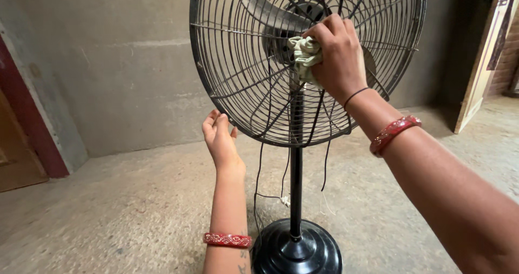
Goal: The person wipes the front metal cage of a standing electric fan using a light-colored cloth. They rotate the fan head by hand to reach different sections and continue wiping the cage bars and central hub area throughout the clip.
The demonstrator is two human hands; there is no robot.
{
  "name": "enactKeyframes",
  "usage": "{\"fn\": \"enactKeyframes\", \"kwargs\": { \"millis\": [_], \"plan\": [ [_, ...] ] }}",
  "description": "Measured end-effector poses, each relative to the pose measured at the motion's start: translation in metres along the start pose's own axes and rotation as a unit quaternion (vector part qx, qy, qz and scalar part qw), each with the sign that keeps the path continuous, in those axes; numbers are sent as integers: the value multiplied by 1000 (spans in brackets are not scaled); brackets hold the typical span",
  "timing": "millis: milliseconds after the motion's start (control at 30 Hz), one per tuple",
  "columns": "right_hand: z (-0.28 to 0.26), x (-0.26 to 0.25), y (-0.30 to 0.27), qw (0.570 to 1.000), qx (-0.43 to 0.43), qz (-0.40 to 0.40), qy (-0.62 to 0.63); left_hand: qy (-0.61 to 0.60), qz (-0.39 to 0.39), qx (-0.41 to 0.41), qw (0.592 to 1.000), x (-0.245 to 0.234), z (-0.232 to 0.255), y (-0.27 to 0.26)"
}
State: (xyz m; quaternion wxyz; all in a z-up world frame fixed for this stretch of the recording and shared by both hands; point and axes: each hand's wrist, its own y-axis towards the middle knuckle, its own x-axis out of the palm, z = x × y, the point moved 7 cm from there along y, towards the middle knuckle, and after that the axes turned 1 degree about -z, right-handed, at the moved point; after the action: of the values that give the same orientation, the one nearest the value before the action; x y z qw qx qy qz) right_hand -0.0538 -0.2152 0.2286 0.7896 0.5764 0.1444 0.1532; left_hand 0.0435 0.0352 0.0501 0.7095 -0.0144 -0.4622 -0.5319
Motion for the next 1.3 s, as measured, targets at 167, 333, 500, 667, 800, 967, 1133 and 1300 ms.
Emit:
{"fn": "enactKeyframes", "kwargs": {
  "millis": [167, 333, 500, 667, 800, 967, 1133, 1300],
  "plan": [
    [-3, 5, 8, 998, 32, 7, 55, -8, 16, -11, 1000, -1, -4, 0],
    [-41, 27, 32, 993, 19, 7, 115, -15, 27, -9, 999, -1, -5, -1],
    [-86, 35, 53, 991, -40, 28, 124, -15, 20, 4, 1000, 0, -3, -2],
    [-98, 25, 50, 989, -77, 46, 120, -25, 9, 4, 1000, -3, -2, 0],
    [-87, 20, 43, 991, -73, 37, 105, -9, 14, 6, 1000, -5, -1, 1],
    [-72, 17, 33, 992, -70, 49, 96, -7, 16, 3, 1000, -5, -1, 1],
    [-57, 13, 23, 993, -68, 47, 84, -7, 12, 0, 1000, -5, 0, 1],
    [-41, 9, 10, 997, -46, 26, 62, 2, 14, -3, 1000, -4, 3, -1]
  ]
}}
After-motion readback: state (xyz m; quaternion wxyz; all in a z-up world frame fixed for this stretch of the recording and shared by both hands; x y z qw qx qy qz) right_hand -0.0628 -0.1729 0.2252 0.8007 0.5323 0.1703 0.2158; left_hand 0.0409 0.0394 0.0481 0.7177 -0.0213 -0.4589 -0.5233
